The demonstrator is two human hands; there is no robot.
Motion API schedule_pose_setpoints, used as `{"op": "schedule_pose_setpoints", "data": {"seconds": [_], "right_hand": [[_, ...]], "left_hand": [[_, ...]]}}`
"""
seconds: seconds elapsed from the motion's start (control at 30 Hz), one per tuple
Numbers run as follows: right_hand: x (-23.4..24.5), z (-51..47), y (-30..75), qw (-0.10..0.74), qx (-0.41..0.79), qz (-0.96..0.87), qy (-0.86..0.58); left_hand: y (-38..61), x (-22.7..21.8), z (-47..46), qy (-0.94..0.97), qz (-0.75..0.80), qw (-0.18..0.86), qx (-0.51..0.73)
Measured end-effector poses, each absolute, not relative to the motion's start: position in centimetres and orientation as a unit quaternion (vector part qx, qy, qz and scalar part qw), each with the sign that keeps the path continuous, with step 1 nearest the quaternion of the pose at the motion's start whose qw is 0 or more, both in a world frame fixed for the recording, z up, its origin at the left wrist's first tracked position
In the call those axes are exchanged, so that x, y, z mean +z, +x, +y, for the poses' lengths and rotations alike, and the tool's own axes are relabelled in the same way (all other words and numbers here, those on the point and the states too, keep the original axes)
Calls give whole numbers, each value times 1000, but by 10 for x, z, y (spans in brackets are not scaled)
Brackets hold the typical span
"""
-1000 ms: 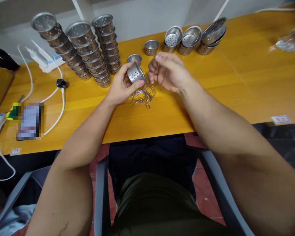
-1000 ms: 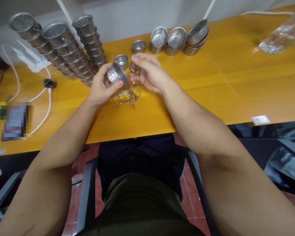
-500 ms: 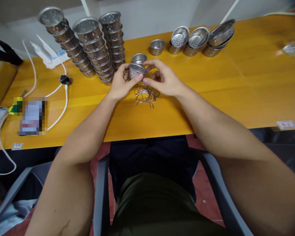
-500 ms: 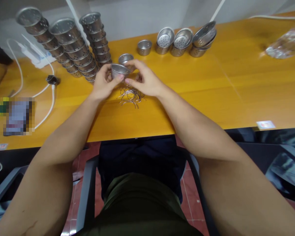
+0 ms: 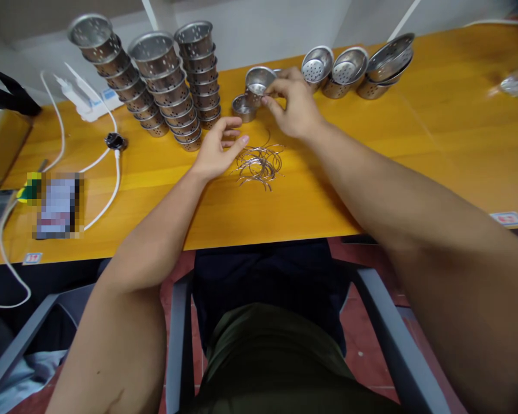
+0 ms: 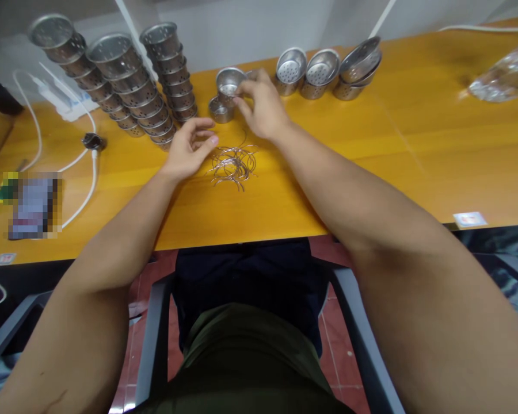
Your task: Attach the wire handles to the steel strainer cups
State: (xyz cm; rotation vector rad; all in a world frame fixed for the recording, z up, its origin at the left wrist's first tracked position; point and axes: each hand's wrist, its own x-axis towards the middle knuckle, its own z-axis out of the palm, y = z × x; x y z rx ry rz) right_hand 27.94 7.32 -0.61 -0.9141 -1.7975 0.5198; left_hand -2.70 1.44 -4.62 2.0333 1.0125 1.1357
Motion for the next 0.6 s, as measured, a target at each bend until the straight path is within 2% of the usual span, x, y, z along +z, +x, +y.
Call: {"op": "schedule_pose_setpoints", "data": {"seconds": [0.23,0.4,0.6], "right_hand": [[-25,109,255,483,255,-755,-362],[-18,105,243,455,214,-775,-383],[-18,100,230,463,200,-756,-418]], "left_hand": [[-27,-43,8,778,389,292,398],[-26,-42,6,788,389,277,390],[-27,-43,5,791,374,285,391]]}}
